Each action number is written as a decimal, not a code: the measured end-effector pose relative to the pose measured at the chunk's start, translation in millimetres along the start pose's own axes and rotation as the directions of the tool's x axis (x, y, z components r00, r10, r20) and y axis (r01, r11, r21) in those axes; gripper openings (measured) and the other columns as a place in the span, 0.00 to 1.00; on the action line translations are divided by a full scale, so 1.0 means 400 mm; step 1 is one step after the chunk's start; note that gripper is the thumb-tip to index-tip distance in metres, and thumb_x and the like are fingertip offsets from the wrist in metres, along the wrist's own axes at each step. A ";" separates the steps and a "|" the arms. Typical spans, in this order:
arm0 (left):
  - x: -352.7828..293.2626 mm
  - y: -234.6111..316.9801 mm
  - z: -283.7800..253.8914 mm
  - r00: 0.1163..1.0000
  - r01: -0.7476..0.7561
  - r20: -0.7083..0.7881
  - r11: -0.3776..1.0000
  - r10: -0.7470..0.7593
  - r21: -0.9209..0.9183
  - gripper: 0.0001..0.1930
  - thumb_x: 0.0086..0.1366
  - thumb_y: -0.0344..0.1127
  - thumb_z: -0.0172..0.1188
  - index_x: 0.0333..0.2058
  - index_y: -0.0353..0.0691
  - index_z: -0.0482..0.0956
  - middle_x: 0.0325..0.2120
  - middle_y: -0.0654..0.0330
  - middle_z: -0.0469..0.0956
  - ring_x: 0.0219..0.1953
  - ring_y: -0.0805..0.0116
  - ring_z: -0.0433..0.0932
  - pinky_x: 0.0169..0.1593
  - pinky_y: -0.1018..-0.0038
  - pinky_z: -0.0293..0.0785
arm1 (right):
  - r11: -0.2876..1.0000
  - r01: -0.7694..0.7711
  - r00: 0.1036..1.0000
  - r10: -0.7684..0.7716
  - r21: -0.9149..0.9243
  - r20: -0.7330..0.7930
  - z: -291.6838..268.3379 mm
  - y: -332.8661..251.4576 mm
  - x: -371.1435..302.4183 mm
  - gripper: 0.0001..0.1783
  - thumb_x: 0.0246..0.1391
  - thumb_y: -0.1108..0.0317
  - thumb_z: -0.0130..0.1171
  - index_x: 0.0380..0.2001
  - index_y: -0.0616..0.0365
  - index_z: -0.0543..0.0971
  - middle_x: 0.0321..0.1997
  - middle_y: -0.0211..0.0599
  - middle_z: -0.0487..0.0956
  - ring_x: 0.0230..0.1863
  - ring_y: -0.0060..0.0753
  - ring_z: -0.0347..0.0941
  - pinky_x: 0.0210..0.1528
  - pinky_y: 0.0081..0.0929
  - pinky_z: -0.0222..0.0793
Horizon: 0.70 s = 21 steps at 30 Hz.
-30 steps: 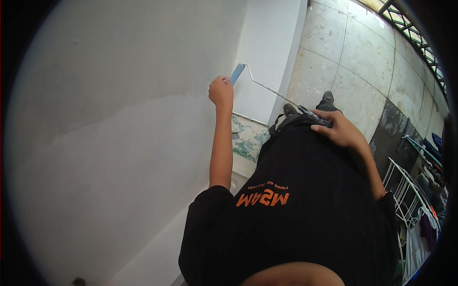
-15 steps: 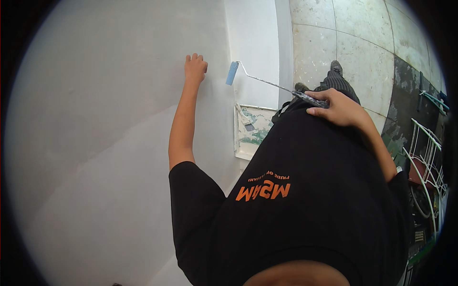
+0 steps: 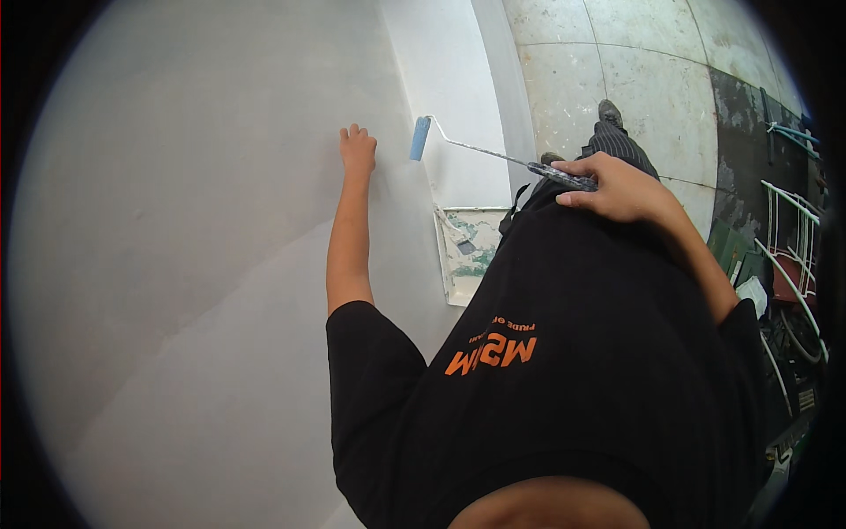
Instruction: Painting an interior wall using a roller and paint tray.
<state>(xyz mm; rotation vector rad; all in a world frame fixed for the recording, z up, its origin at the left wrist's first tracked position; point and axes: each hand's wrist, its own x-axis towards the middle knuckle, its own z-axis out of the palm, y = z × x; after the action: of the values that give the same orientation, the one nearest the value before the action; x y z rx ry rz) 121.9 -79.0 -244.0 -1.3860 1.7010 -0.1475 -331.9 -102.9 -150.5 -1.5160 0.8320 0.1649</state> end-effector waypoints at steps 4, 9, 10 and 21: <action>0.001 0.002 0.039 0.998 0.032 -0.050 0.999 -0.032 0.012 0.05 0.44 0.30 0.62 0.21 0.50 0.79 0.30 0.66 0.72 0.43 0.67 0.65 0.50 0.67 0.56 | 1.000 -0.005 1.000 0.005 0.005 -0.024 0.009 -0.003 -0.005 0.29 0.47 0.55 0.59 0.50 0.61 0.70 0.44 0.53 0.75 0.48 0.46 0.71 0.52 0.29 0.63; 0.011 0.018 0.031 1.000 0.024 0.007 0.999 -0.024 0.048 0.06 0.46 0.30 0.60 0.25 0.50 0.80 0.31 0.67 0.73 0.44 0.68 0.65 0.52 0.67 0.55 | 1.000 -0.002 0.999 0.003 0.013 -0.050 0.019 0.014 -0.005 0.30 0.46 0.55 0.60 0.50 0.61 0.70 0.44 0.53 0.75 0.48 0.47 0.71 0.52 0.29 0.63; 0.013 0.018 0.031 0.999 0.021 0.041 0.999 -0.023 0.046 0.06 0.46 0.29 0.60 0.25 0.48 0.79 0.32 0.66 0.73 0.45 0.67 0.65 0.52 0.66 0.55 | 1.000 -0.002 0.998 0.002 0.000 -0.059 0.020 0.013 -0.007 0.30 0.47 0.55 0.59 0.50 0.61 0.70 0.44 0.53 0.75 0.48 0.47 0.71 0.52 0.29 0.63; 0.025 -0.016 0.068 0.996 0.050 0.069 0.995 -0.056 0.092 0.10 0.41 0.35 0.64 0.27 0.50 0.80 0.34 0.67 0.73 0.46 0.67 0.64 0.53 0.66 0.55 | 1.000 -0.001 0.999 0.001 0.015 -0.032 0.012 0.003 -0.014 0.30 0.47 0.56 0.60 0.52 0.59 0.69 0.41 0.53 0.75 0.42 0.43 0.71 0.47 0.28 0.64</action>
<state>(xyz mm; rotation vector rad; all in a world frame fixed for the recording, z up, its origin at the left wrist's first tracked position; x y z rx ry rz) 145.7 -78.1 -261.5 -1.3547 1.5809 -0.1997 -334.9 -96.1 -149.0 -1.5072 0.8578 0.1352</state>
